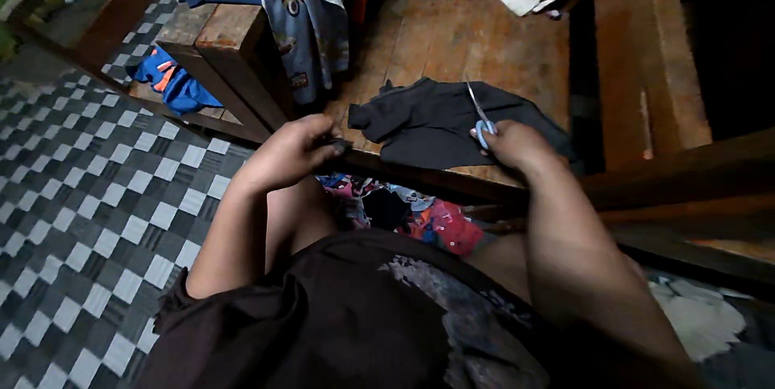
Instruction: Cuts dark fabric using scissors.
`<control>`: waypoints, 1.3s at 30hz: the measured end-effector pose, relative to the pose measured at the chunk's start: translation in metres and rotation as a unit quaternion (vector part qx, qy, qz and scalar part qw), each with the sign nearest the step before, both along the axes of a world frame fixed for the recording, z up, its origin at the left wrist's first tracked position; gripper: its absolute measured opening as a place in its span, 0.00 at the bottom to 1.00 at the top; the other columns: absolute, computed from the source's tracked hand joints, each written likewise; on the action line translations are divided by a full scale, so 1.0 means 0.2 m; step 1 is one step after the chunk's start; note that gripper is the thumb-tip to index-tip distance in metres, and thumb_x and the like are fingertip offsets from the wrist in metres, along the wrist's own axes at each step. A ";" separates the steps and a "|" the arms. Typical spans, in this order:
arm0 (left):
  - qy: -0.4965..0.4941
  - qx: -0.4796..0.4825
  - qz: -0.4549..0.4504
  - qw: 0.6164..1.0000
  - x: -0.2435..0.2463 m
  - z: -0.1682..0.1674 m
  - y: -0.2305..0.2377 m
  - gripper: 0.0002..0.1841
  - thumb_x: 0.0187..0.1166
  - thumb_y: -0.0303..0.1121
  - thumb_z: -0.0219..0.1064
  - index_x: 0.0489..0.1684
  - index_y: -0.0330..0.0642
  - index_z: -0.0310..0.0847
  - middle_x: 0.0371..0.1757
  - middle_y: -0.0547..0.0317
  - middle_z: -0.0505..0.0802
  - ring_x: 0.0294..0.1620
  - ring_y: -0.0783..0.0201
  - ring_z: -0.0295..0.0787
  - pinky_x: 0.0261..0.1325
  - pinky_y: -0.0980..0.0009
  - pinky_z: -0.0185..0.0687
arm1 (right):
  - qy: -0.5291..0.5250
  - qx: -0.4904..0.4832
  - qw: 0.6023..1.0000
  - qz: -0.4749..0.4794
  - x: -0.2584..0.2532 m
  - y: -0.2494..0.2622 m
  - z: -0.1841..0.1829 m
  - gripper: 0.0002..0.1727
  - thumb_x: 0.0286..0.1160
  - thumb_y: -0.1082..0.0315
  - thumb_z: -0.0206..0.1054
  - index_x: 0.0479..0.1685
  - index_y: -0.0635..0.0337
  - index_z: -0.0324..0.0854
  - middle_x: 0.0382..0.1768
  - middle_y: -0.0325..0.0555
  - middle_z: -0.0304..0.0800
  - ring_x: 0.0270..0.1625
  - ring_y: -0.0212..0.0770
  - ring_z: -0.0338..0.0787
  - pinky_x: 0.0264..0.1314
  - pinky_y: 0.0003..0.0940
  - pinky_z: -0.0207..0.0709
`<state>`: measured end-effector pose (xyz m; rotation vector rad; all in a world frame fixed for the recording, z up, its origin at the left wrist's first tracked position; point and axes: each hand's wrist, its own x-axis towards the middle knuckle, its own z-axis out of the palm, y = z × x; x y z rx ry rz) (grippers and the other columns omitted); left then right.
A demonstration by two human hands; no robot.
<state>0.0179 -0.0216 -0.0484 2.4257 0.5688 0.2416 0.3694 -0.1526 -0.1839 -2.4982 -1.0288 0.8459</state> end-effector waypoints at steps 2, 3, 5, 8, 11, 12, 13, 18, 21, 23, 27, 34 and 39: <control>-0.170 -0.035 -0.042 0.984 0.02 0.08 -0.06 0.03 0.78 0.25 0.67 0.42 0.36 0.84 0.44 0.62 0.87 0.45 0.77 0.83 0.51 0.79 0.82 | 0.006 -0.005 1.000 0.000 0.00 0.01 0.01 0.28 0.91 0.52 0.56 0.56 0.77 0.77 0.49 0.76 0.85 0.55 0.73 0.85 0.59 0.74 0.70; -0.244 -0.057 -0.063 0.966 0.03 0.11 -0.09 0.02 0.79 0.26 0.66 0.43 0.39 0.82 0.44 0.65 0.87 0.44 0.79 0.83 0.50 0.81 0.83 | 0.005 -0.008 1.000 0.002 0.00 0.01 0.01 0.28 0.91 0.52 0.55 0.56 0.77 0.77 0.49 0.76 0.85 0.55 0.73 0.85 0.59 0.74 0.70; -0.347 -0.088 -0.094 0.929 0.07 0.17 -0.13 0.03 0.81 0.30 0.68 0.45 0.48 0.80 0.44 0.73 0.86 0.43 0.82 0.84 0.47 0.82 0.84 | 0.000 -0.011 1.000 0.005 -0.01 0.01 0.02 0.28 0.91 0.52 0.55 0.56 0.77 0.77 0.49 0.76 0.85 0.55 0.73 0.85 0.59 0.73 0.70; -0.408 -0.105 -0.129 0.898 0.12 0.17 -0.14 0.05 0.81 0.35 0.70 0.49 0.54 0.82 0.48 0.77 0.88 0.47 0.82 0.85 0.49 0.83 0.84 | -0.002 -0.012 1.000 0.005 -0.01 0.01 0.01 0.28 0.91 0.52 0.55 0.55 0.78 0.77 0.48 0.76 0.85 0.54 0.74 0.85 0.57 0.74 0.70; -0.348 -0.048 -0.089 0.932 0.16 0.09 -0.13 0.02 0.80 0.28 0.67 0.43 0.44 0.81 0.44 0.70 0.87 0.47 0.81 0.83 0.52 0.83 0.82 | 0.000 -0.018 1.000 0.000 0.00 0.01 0.01 0.29 0.91 0.51 0.56 0.56 0.76 0.78 0.49 0.75 0.85 0.56 0.74 0.85 0.58 0.75 0.70; -0.306 -0.002 -0.064 0.950 0.18 0.06 -0.13 0.02 0.78 0.24 0.66 0.41 0.37 0.82 0.44 0.63 0.87 0.48 0.78 0.83 0.54 0.81 0.81 | -0.001 -0.018 1.000 0.002 0.00 0.01 0.01 0.29 0.90 0.50 0.56 0.55 0.77 0.78 0.48 0.75 0.85 0.55 0.74 0.85 0.58 0.75 0.70; -0.251 0.047 -0.042 0.966 0.20 0.02 -0.13 0.03 0.75 0.22 0.67 0.40 0.33 0.84 0.44 0.55 0.88 0.49 0.72 0.84 0.56 0.78 0.80 | -0.002 -0.018 1.000 0.002 0.00 0.01 0.02 0.29 0.90 0.50 0.56 0.53 0.76 0.78 0.47 0.75 0.85 0.54 0.73 0.85 0.57 0.75 0.70; 0.145 0.042 -0.110 0.982 0.29 -0.12 -0.12 0.20 0.73 0.30 0.77 0.63 0.37 0.84 0.62 0.43 0.88 0.64 0.48 0.86 0.68 0.51 0.81 | -0.010 -0.018 1.000 0.009 0.00 0.00 0.03 0.28 0.90 0.51 0.56 0.52 0.77 0.78 0.48 0.76 0.85 0.55 0.74 0.85 0.57 0.75 0.71; 0.166 -0.010 -0.106 0.980 0.35 -0.17 -0.06 0.20 0.81 0.33 0.70 0.69 0.37 0.83 0.68 0.42 0.87 0.71 0.47 0.83 0.76 0.49 0.75 | -0.019 -0.007 1.000 0.001 -0.02 0.00 0.05 0.28 0.89 0.51 0.58 0.53 0.77 0.78 0.49 0.77 0.84 0.56 0.76 0.84 0.57 0.76 0.70; 0.155 -0.025 -0.038 0.987 0.42 -0.19 0.00 0.18 0.84 0.32 0.66 0.70 0.36 0.82 0.68 0.42 0.88 0.71 0.48 0.83 0.77 0.47 0.73 | -0.019 -0.003 1.000 -0.010 -0.03 0.01 0.07 0.28 0.89 0.51 0.58 0.54 0.76 0.77 0.48 0.77 0.84 0.56 0.75 0.84 0.56 0.76 0.70; 0.150 -0.027 0.100 0.983 0.60 -0.35 0.17 0.21 0.88 0.40 0.62 0.73 0.38 0.79 0.71 0.41 0.86 0.74 0.45 0.81 0.78 0.44 0.72 | 0.009 0.001 1.000 -0.025 -0.08 0.01 0.08 0.27 0.91 0.50 0.56 0.59 0.72 0.76 0.47 0.69 0.87 0.49 0.67 0.90 0.54 0.69 0.78; 0.182 0.010 0.171 0.968 0.80 -0.64 0.36 0.26 0.82 0.48 0.68 0.72 0.40 0.80 0.74 0.35 0.80 0.79 0.35 0.72 0.78 0.36 0.68 | -0.011 -0.010 0.999 0.036 -0.22 -0.03 0.12 0.36 0.82 0.51 0.67 0.76 0.71 0.62 0.60 0.74 0.82 0.64 0.72 0.84 0.64 0.70 0.74; 0.006 -0.170 0.175 0.970 0.77 -0.62 0.49 0.15 0.88 0.37 0.62 0.55 0.32 0.82 0.58 0.40 0.88 0.62 0.49 0.84 0.70 0.47 0.76 | -0.008 -0.013 1.000 0.014 -0.09 -0.05 0.08 0.41 0.81 0.49 0.68 0.80 0.73 0.59 0.67 0.77 0.76 0.71 0.74 0.78 0.70 0.71 0.69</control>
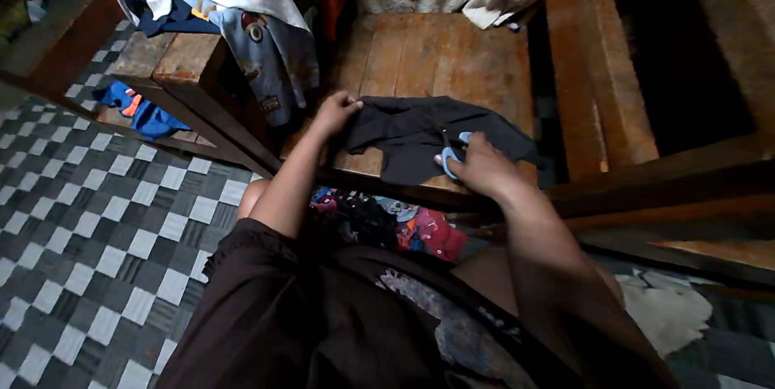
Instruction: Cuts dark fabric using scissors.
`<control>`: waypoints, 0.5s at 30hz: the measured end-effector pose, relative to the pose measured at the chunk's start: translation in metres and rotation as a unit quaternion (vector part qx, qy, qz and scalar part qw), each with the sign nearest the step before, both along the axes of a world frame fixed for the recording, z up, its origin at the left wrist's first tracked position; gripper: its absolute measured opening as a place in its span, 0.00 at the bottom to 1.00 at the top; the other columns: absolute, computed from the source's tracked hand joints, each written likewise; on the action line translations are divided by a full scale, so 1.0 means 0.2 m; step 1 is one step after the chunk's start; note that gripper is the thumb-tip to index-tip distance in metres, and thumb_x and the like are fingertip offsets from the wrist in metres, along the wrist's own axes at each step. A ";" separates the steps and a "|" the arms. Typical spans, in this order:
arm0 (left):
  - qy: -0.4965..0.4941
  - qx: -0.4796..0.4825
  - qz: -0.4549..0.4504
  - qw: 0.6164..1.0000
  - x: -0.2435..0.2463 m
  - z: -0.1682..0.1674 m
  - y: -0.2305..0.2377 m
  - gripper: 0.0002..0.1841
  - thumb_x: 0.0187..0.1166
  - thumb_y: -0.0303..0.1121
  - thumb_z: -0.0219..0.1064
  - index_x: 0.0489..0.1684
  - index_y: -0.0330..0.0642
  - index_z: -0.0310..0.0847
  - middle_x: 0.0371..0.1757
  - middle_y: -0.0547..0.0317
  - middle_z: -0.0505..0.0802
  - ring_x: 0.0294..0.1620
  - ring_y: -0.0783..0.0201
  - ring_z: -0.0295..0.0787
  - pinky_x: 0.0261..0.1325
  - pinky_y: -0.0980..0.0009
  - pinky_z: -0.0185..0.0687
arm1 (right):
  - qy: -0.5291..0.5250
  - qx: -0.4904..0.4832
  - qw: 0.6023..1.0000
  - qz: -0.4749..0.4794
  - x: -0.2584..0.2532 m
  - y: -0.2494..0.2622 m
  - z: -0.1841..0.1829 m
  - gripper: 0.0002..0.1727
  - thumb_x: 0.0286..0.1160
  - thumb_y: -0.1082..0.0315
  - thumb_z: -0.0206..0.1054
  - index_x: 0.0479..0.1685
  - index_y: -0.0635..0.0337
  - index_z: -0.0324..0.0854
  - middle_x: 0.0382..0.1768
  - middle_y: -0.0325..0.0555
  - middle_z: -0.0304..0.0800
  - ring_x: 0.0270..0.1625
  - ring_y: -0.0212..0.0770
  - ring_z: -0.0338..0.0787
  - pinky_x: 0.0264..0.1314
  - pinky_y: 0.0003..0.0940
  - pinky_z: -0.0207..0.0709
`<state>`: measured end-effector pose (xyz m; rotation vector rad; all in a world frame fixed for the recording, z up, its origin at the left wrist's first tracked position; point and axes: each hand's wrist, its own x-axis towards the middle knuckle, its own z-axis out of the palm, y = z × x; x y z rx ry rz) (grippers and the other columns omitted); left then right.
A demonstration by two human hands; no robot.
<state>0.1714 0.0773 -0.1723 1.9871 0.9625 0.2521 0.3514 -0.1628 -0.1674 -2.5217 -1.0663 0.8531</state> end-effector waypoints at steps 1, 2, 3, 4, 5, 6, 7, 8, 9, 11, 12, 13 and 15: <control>-0.057 -0.038 0.033 0.997 -0.02 0.00 0.02 0.14 0.88 0.37 0.61 0.53 0.32 0.81 0.56 0.44 0.87 0.59 0.55 0.84 0.67 0.52 0.77 | -0.009 0.003 1.000 -0.021 0.05 0.00 -0.01 0.42 0.81 0.48 0.68 0.81 0.73 0.58 0.69 0.78 0.75 0.72 0.75 0.77 0.71 0.73 0.68; -0.110 -0.076 0.065 0.989 -0.04 0.00 0.04 0.13 0.88 0.37 0.61 0.51 0.33 0.80 0.53 0.48 0.87 0.55 0.59 0.84 0.63 0.56 0.79 | -0.020 0.011 0.999 -0.046 0.11 0.00 -0.03 0.43 0.80 0.48 0.69 0.81 0.73 0.58 0.70 0.79 0.74 0.73 0.76 0.76 0.72 0.74 0.66; -0.148 -0.111 0.093 0.978 -0.06 0.01 0.05 0.12 0.88 0.37 0.61 0.51 0.35 0.78 0.50 0.50 0.86 0.50 0.62 0.84 0.58 0.59 0.81 | -0.033 0.015 0.997 -0.071 0.16 0.00 -0.05 0.45 0.79 0.48 0.70 0.82 0.73 0.56 0.71 0.80 0.72 0.75 0.77 0.74 0.74 0.74 0.64; -0.171 -0.141 0.114 0.968 -0.08 0.03 0.06 0.11 0.87 0.36 0.62 0.52 0.36 0.77 0.46 0.53 0.86 0.45 0.64 0.84 0.52 0.61 0.83 | -0.042 0.020 0.994 -0.097 0.20 0.01 -0.07 0.46 0.78 0.48 0.70 0.83 0.74 0.54 0.74 0.80 0.70 0.78 0.77 0.70 0.77 0.74 0.60; -0.184 -0.165 0.128 0.960 -0.10 0.05 0.06 0.10 0.86 0.35 0.64 0.53 0.37 0.76 0.44 0.54 0.86 0.41 0.65 0.84 0.48 0.63 0.84 | -0.047 0.027 0.991 -0.123 0.24 0.02 -0.08 0.47 0.78 0.49 0.71 0.84 0.75 0.52 0.77 0.81 0.66 0.81 0.77 0.66 0.80 0.75 0.56; -0.192 -0.182 0.133 0.955 -0.12 0.07 0.06 0.09 0.85 0.33 0.64 0.54 0.38 0.75 0.42 0.55 0.85 0.38 0.66 0.83 0.45 0.65 0.83 | -0.055 0.038 0.987 -0.145 0.26 0.03 -0.10 0.47 0.78 0.51 0.72 0.84 0.76 0.52 0.79 0.81 0.63 0.83 0.77 0.63 0.81 0.75 0.53; -0.196 -0.188 0.136 0.953 -0.15 0.08 0.07 0.09 0.85 0.32 0.64 0.55 0.39 0.75 0.40 0.58 0.84 0.34 0.69 0.81 0.40 0.69 0.81 | -0.066 0.050 0.983 -0.166 0.27 0.05 -0.11 0.47 0.77 0.53 0.72 0.84 0.76 0.52 0.80 0.81 0.61 0.85 0.76 0.60 0.82 0.75 0.51; -0.196 -0.179 0.144 0.953 -0.16 0.08 0.07 0.08 0.85 0.33 0.63 0.54 0.41 0.75 0.37 0.62 0.82 0.29 0.73 0.76 0.33 0.75 0.75 | -0.078 0.062 0.978 -0.184 0.26 0.07 -0.12 0.46 0.77 0.55 0.73 0.84 0.76 0.53 0.81 0.80 0.60 0.87 0.76 0.58 0.83 0.76 0.48; -0.188 -0.161 0.152 0.957 -0.18 0.08 0.08 0.10 0.86 0.34 0.63 0.56 0.40 0.76 0.39 0.61 0.82 0.30 0.73 0.75 0.35 0.75 0.75 | -0.096 0.079 0.973 -0.194 0.25 0.09 -0.12 0.45 0.76 0.57 0.73 0.83 0.77 0.54 0.82 0.80 0.60 0.87 0.76 0.56 0.84 0.76 0.46; -0.135 -0.105 0.150 0.974 -0.22 0.07 0.07 0.16 0.86 0.35 0.64 0.63 0.34 0.77 0.51 0.50 0.86 0.44 0.65 0.82 0.51 0.65 0.80 | -0.125 0.117 0.966 -0.193 0.19 0.12 -0.08 0.43 0.74 0.58 0.74 0.81 0.77 0.57 0.81 0.80 0.61 0.88 0.76 0.55 0.86 0.75 0.42; -0.103 -0.077 0.142 0.981 -0.23 0.05 0.06 0.17 0.87 0.35 0.63 0.64 0.32 0.77 0.55 0.45 0.87 0.50 0.59 0.85 0.58 0.59 0.81 | -0.133 0.131 0.966 -0.179 0.15 0.13 -0.04 0.43 0.75 0.56 0.75 0.80 0.76 0.58 0.80 0.80 0.63 0.86 0.76 0.58 0.86 0.74 0.44; -0.066 -0.050 0.133 0.988 -0.24 0.04 0.05 0.17 0.87 0.35 0.63 0.64 0.31 0.78 0.57 0.41 0.88 0.54 0.55 0.86 0.62 0.55 0.82 | -0.131 0.140 0.968 -0.159 0.10 0.14 0.01 0.43 0.75 0.55 0.75 0.80 0.76 0.60 0.76 0.80 0.68 0.83 0.76 0.64 0.84 0.73 0.49; 0.038 0.009 0.112 0.993 -0.24 0.02 0.03 0.18 0.89 0.38 0.61 0.66 0.33 0.81 0.62 0.38 0.89 0.64 0.46 0.87 0.71 0.46 0.78 | -0.096 0.137 0.981 -0.102 -0.01 0.17 0.06 0.40 0.76 0.54 0.74 0.77 0.74 0.63 0.66 0.79 0.78 0.74 0.75 0.75 0.80 0.70 0.59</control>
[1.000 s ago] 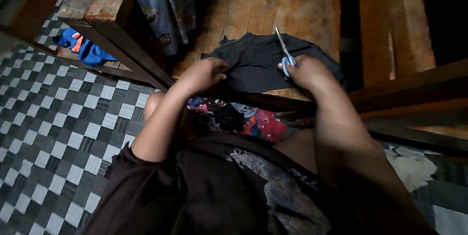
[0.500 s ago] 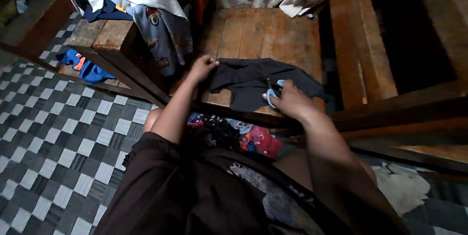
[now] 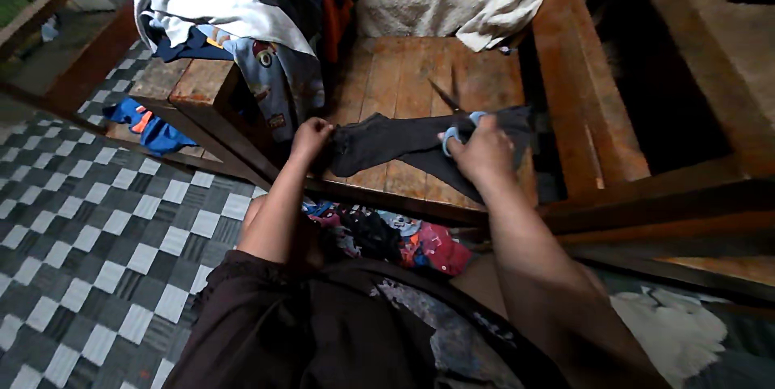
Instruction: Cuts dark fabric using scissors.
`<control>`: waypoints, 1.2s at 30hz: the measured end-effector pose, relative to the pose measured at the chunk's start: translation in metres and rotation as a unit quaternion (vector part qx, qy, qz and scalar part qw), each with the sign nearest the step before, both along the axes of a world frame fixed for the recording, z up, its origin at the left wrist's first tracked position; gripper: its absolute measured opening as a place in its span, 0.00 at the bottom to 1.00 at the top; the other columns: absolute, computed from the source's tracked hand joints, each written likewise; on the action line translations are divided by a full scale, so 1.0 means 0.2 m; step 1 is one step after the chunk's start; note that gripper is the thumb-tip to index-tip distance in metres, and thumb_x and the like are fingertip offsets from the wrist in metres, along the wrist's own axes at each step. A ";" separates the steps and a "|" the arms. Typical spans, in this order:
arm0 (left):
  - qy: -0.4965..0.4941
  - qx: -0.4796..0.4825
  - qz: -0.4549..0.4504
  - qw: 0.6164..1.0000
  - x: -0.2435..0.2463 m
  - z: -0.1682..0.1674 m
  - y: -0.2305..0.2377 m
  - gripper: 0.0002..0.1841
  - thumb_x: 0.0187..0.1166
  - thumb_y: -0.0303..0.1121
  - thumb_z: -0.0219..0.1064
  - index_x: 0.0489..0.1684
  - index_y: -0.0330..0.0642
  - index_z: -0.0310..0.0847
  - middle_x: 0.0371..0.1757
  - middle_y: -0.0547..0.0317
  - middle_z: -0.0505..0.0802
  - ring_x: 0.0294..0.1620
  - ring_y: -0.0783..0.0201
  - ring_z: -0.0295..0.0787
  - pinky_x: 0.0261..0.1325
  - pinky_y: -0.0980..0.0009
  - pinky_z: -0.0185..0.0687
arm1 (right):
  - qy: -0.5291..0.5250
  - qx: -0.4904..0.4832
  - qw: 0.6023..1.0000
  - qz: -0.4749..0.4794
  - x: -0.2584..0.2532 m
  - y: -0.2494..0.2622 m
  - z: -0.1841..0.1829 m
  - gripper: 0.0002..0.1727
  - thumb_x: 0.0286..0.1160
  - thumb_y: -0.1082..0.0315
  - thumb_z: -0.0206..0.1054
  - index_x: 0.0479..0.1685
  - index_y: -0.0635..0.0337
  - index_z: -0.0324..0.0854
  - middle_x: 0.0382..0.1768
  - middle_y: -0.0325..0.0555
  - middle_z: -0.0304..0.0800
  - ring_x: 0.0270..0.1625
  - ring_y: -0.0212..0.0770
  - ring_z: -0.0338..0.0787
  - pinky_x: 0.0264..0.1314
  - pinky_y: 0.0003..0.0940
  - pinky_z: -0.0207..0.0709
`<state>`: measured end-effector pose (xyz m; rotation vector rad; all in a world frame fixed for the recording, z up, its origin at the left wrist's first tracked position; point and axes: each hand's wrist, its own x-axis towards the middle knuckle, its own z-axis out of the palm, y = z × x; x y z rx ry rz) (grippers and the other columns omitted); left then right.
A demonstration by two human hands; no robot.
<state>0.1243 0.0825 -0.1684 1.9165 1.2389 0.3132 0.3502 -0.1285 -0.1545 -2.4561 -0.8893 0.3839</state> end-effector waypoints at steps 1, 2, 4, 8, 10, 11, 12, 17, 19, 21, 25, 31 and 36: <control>0.052 0.014 -0.008 0.999 0.01 -0.01 0.00 0.20 0.90 0.41 0.59 0.68 0.35 0.81 0.65 0.38 0.88 0.70 0.43 0.84 0.75 0.41 0.73 | 0.018 -0.011 0.999 0.037 -0.04 0.01 0.00 0.38 0.77 0.53 0.73 0.76 0.73 0.65 0.63 0.77 0.81 0.71 0.73 0.78 0.79 0.69 0.60; 0.094 0.026 -0.013 0.995 0.03 -0.01 -0.01 0.22 0.91 0.44 0.58 0.70 0.38 0.81 0.68 0.38 0.87 0.73 0.41 0.82 0.77 0.39 0.71 | 0.029 -0.036 0.997 0.067 -0.07 0.02 -0.02 0.37 0.78 0.51 0.72 0.76 0.71 0.66 0.61 0.74 0.83 0.70 0.71 0.80 0.80 0.69 0.59; 0.145 0.033 -0.035 0.988 0.07 -0.04 -0.01 0.26 0.90 0.51 0.56 0.68 0.37 0.83 0.68 0.36 0.86 0.74 0.38 0.80 0.77 0.36 0.70 | 0.055 -0.094 0.989 0.100 -0.11 0.03 -0.06 0.39 0.81 0.47 0.68 0.79 0.69 0.63 0.64 0.71 0.82 0.72 0.69 0.79 0.78 0.70 0.60; 0.104 -0.071 -0.211 0.969 0.14 0.02 -0.03 0.16 0.80 0.37 0.72 0.53 0.32 0.85 0.52 0.39 0.90 0.56 0.46 0.86 0.65 0.42 0.78 | 0.077 -0.113 0.987 0.083 -0.04 0.02 -0.10 0.43 0.79 0.46 0.69 0.81 0.71 0.59 0.70 0.74 0.77 0.74 0.71 0.77 0.72 0.69 0.69; 0.008 -0.126 -0.228 0.965 0.12 0.05 -0.04 0.11 0.78 0.29 0.71 0.48 0.30 0.80 0.43 0.47 0.87 0.45 0.58 0.83 0.56 0.54 0.80 | 0.083 -0.108 0.989 0.056 0.03 -0.01 -0.11 0.45 0.77 0.48 0.71 0.82 0.72 0.57 0.72 0.76 0.73 0.76 0.74 0.74 0.72 0.72 0.67; -0.058 -0.155 -0.209 0.964 0.11 0.05 -0.03 0.08 0.80 0.27 0.68 0.46 0.31 0.77 0.40 0.52 0.85 0.41 0.63 0.82 0.53 0.60 0.81 | 0.083 -0.102 0.990 0.040 0.08 -0.02 -0.12 0.46 0.76 0.48 0.72 0.82 0.73 0.57 0.73 0.77 0.72 0.76 0.75 0.73 0.72 0.73 0.66; -0.132 -0.184 -0.181 0.957 0.10 0.04 -0.02 0.05 0.82 0.25 0.64 0.43 0.35 0.73 0.35 0.57 0.84 0.37 0.68 0.82 0.47 0.65 0.82 | 0.081 -0.097 0.992 0.025 0.11 -0.04 -0.13 0.46 0.76 0.49 0.73 0.82 0.74 0.57 0.73 0.78 0.72 0.77 0.76 0.72 0.73 0.75 0.64; -0.401 -0.311 -0.009 0.862 0.09 0.07 -0.06 0.07 0.87 0.29 0.48 0.40 0.49 0.70 0.36 0.63 0.89 0.36 0.68 0.88 0.41 0.68 0.87 | 0.065 -0.091 0.994 -0.017 0.23 -0.05 -0.15 0.48 0.75 0.52 0.75 0.83 0.77 0.54 0.79 0.79 0.64 0.85 0.76 0.61 0.81 0.75 0.54; -0.459 -0.333 0.020 0.823 0.11 0.07 -0.06 0.07 0.89 0.30 0.47 0.43 0.49 0.70 0.36 0.62 0.89 0.37 0.67 0.89 0.43 0.69 0.87 | 0.060 -0.091 0.994 -0.014 0.24 -0.05 -0.16 0.49 0.74 0.52 0.75 0.83 0.78 0.53 0.80 0.79 0.63 0.85 0.75 0.61 0.83 0.72 0.54; -0.535 -0.356 0.079 0.762 0.15 0.06 -0.06 0.08 0.90 0.32 0.48 0.45 0.47 0.73 0.36 0.61 0.89 0.37 0.68 0.89 0.45 0.71 0.87 | 0.052 -0.087 0.995 -0.006 0.25 -0.04 -0.17 0.49 0.73 0.52 0.76 0.82 0.79 0.55 0.79 0.80 0.64 0.84 0.75 0.63 0.83 0.70 0.55; -0.574 -0.371 0.232 0.692 0.22 -0.01 -0.03 0.20 0.94 0.48 0.46 0.66 0.40 0.66 0.57 0.49 0.85 0.57 0.55 0.87 0.64 0.57 0.83 | 0.053 -0.077 0.996 -0.006 0.25 -0.03 -0.19 0.48 0.72 0.54 0.77 0.81 0.78 0.56 0.78 0.79 0.65 0.84 0.73 0.63 0.84 0.69 0.54; -0.179 -0.287 0.100 0.936 0.20 -0.10 -0.17 0.20 0.90 0.38 0.58 0.71 0.32 0.71 0.51 0.49 0.88 0.40 0.65 0.88 0.47 0.69 0.87 | 0.054 -0.086 0.995 -0.018 0.23 -0.03 -0.14 0.47 0.76 0.49 0.73 0.83 0.73 0.55 0.78 0.76 0.68 0.83 0.70 0.67 0.84 0.70 0.52; 0.211 -0.026 -0.117 0.970 0.18 -0.01 -0.33 0.22 0.83 0.44 0.67 0.67 0.37 0.81 0.62 0.38 0.89 0.68 0.41 0.85 0.71 0.38 0.76 | 0.051 -0.050 0.997 0.001 0.14 -0.03 -0.08 0.45 0.76 0.51 0.74 0.83 0.72 0.58 0.74 0.76 0.72 0.80 0.71 0.71 0.82 0.68 0.57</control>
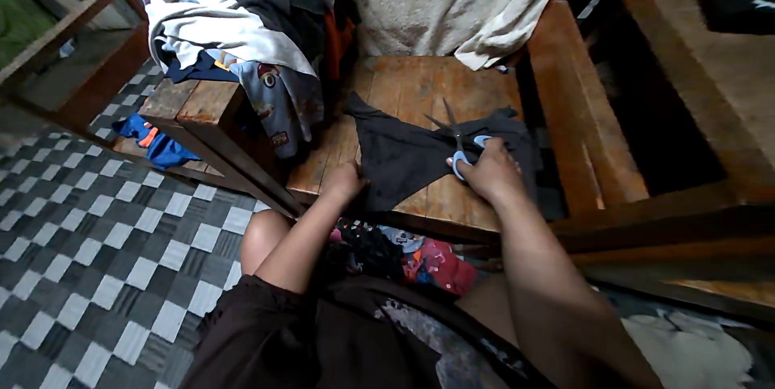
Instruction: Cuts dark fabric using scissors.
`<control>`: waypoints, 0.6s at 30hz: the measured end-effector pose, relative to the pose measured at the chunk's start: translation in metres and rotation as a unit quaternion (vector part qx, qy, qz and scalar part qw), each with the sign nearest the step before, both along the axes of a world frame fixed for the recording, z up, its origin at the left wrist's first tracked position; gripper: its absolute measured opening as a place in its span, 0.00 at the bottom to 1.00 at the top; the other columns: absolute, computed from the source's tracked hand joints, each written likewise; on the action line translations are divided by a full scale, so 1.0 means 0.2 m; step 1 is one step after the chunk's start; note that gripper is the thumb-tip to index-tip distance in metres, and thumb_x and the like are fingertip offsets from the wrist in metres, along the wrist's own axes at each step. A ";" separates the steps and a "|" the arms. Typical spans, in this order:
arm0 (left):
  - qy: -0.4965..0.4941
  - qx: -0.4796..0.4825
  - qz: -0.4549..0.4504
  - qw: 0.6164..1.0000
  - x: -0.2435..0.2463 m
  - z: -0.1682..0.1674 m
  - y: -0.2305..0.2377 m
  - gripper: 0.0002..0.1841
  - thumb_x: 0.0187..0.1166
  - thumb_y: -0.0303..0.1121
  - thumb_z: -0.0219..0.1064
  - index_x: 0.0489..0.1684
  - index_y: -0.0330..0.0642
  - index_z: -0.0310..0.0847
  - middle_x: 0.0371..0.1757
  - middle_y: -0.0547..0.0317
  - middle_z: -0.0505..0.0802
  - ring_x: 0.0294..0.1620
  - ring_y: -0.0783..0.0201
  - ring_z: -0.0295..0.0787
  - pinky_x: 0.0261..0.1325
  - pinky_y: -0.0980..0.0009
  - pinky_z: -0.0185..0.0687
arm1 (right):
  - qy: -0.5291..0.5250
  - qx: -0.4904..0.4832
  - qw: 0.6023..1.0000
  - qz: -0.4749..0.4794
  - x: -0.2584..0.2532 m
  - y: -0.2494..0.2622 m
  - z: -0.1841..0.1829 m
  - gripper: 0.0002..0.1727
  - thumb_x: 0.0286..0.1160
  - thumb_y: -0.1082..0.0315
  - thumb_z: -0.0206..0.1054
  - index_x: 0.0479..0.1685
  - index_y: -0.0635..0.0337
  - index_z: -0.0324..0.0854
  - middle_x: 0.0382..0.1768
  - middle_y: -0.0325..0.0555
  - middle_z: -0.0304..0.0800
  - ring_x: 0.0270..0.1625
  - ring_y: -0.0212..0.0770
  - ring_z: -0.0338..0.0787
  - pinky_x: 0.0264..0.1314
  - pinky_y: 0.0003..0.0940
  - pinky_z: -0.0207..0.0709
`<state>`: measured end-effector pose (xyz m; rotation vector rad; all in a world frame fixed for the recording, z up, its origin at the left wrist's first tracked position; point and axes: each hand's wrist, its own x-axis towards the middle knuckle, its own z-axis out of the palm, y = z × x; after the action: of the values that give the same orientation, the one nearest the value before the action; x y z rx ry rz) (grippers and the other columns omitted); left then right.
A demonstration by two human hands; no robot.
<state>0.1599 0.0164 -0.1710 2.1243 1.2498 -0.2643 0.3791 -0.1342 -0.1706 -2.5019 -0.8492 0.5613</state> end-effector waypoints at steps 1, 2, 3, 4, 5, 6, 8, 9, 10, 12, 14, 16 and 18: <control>0.034 0.019 -0.027 0.999 0.01 0.01 -0.03 0.21 0.86 0.42 0.63 0.67 0.37 0.81 0.64 0.37 0.89 0.70 0.39 0.83 0.72 0.36 0.74 | 0.002 0.005 1.000 0.007 -0.01 0.00 0.00 0.45 0.76 0.51 0.73 0.83 0.72 0.58 0.74 0.76 0.73 0.79 0.71 0.72 0.81 0.68 0.58; 0.056 0.026 -0.049 0.997 0.02 0.02 -0.07 0.20 0.88 0.41 0.60 0.68 0.36 0.81 0.66 0.37 0.88 0.72 0.39 0.82 0.73 0.37 0.73 | 0.004 0.006 1.000 0.012 -0.02 0.00 -0.01 0.45 0.76 0.50 0.73 0.83 0.72 0.58 0.73 0.76 0.73 0.79 0.71 0.72 0.81 0.67 0.59; 0.062 0.020 -0.071 0.995 0.02 0.03 -0.10 0.19 0.88 0.39 0.58 0.67 0.35 0.81 0.67 0.37 0.87 0.72 0.39 0.82 0.73 0.37 0.73 | 0.005 0.008 1.000 0.013 -0.02 0.00 -0.02 0.45 0.76 0.50 0.73 0.82 0.71 0.58 0.73 0.75 0.74 0.78 0.71 0.73 0.81 0.67 0.59; 0.057 -0.004 -0.104 0.993 0.02 0.03 -0.13 0.19 0.88 0.38 0.58 0.66 0.34 0.81 0.65 0.36 0.88 0.71 0.39 0.83 0.72 0.37 0.74 | 0.007 0.008 1.000 0.010 -0.02 0.00 -0.02 0.45 0.76 0.50 0.73 0.82 0.71 0.58 0.73 0.75 0.74 0.78 0.70 0.73 0.81 0.67 0.59; 0.043 -0.044 -0.148 0.987 0.01 0.04 -0.16 0.18 0.88 0.38 0.59 0.63 0.32 0.82 0.62 0.35 0.88 0.67 0.39 0.85 0.71 0.38 0.75 | 0.010 0.009 1.000 0.004 -0.01 0.00 -0.02 0.45 0.76 0.49 0.73 0.83 0.71 0.57 0.73 0.75 0.74 0.78 0.70 0.73 0.81 0.67 0.59; 0.031 -0.094 -0.196 0.976 0.01 0.06 -0.19 0.18 0.88 0.38 0.61 0.60 0.30 0.83 0.58 0.35 0.89 0.61 0.41 0.87 0.68 0.40 0.77 | 0.012 0.010 1.000 -0.005 -0.01 -0.01 -0.02 0.45 0.76 0.49 0.73 0.82 0.72 0.57 0.73 0.75 0.74 0.77 0.71 0.74 0.80 0.68 0.60; 0.019 -0.151 -0.258 0.954 0.01 0.12 -0.22 0.20 0.90 0.43 0.59 0.55 0.30 0.84 0.48 0.43 0.91 0.47 0.54 0.89 0.58 0.52 0.82 | 0.015 0.006 1.000 -0.019 0.02 -0.02 -0.02 0.45 0.77 0.49 0.72 0.82 0.73 0.57 0.72 0.76 0.74 0.76 0.72 0.75 0.78 0.68 0.62; 0.006 -0.145 -0.255 0.956 0.02 0.16 -0.20 0.21 0.91 0.43 0.58 0.57 0.30 0.84 0.50 0.42 0.91 0.49 0.53 0.88 0.60 0.52 0.81 | 0.017 0.004 0.999 -0.027 0.03 -0.03 -0.02 0.45 0.77 0.49 0.72 0.82 0.73 0.56 0.72 0.77 0.74 0.76 0.72 0.75 0.78 0.69 0.62; -0.014 -0.120 -0.232 0.965 0.04 0.18 -0.15 0.21 0.91 0.41 0.57 0.60 0.29 0.83 0.55 0.37 0.90 0.57 0.46 0.87 0.67 0.46 0.77 | 0.019 0.002 0.999 -0.036 0.04 -0.04 -0.02 0.45 0.77 0.49 0.72 0.82 0.73 0.56 0.72 0.77 0.73 0.76 0.73 0.75 0.77 0.69 0.64; -0.068 -0.028 -0.152 0.986 0.10 0.15 -0.02 0.19 0.92 0.38 0.56 0.64 0.32 0.83 0.62 0.35 0.89 0.67 0.40 0.85 0.73 0.39 0.73 | 0.019 0.003 0.998 -0.053 0.06 -0.05 -0.03 0.46 0.76 0.50 0.73 0.82 0.73 0.56 0.72 0.77 0.73 0.75 0.72 0.76 0.76 0.67 0.66; -0.097 0.054 -0.081 0.991 0.18 0.13 0.11 0.17 0.92 0.37 0.54 0.68 0.39 0.83 0.65 0.39 0.89 0.70 0.41 0.85 0.74 0.38 0.74 | 0.016 0.002 0.998 -0.065 0.07 -0.05 -0.03 0.46 0.77 0.50 0.72 0.82 0.73 0.56 0.73 0.77 0.73 0.77 0.72 0.74 0.77 0.67 0.65; -0.092 0.103 -0.053 0.989 0.28 0.10 0.21 0.16 0.91 0.35 0.54 0.69 0.44 0.83 0.67 0.43 0.89 0.71 0.43 0.84 0.73 0.39 0.76 | 0.010 0.005 0.997 -0.076 0.08 -0.05 -0.04 0.46 0.76 0.49 0.73 0.82 0.73 0.56 0.73 0.78 0.72 0.77 0.72 0.74 0.77 0.68 0.64; -0.056 0.121 -0.054 0.990 0.35 0.06 0.28 0.18 0.89 0.37 0.58 0.72 0.44 0.81 0.73 0.41 0.85 0.76 0.41 0.79 0.74 0.39 0.74 | 0.002 0.011 0.996 -0.092 0.09 -0.06 -0.04 0.46 0.75 0.49 0.73 0.82 0.73 0.56 0.73 0.78 0.72 0.77 0.73 0.74 0.78 0.69 0.62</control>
<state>0.2289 0.0733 -0.1589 2.3827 1.1514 -0.0384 0.3976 -0.1459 -0.1790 -2.5226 -0.6121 0.4919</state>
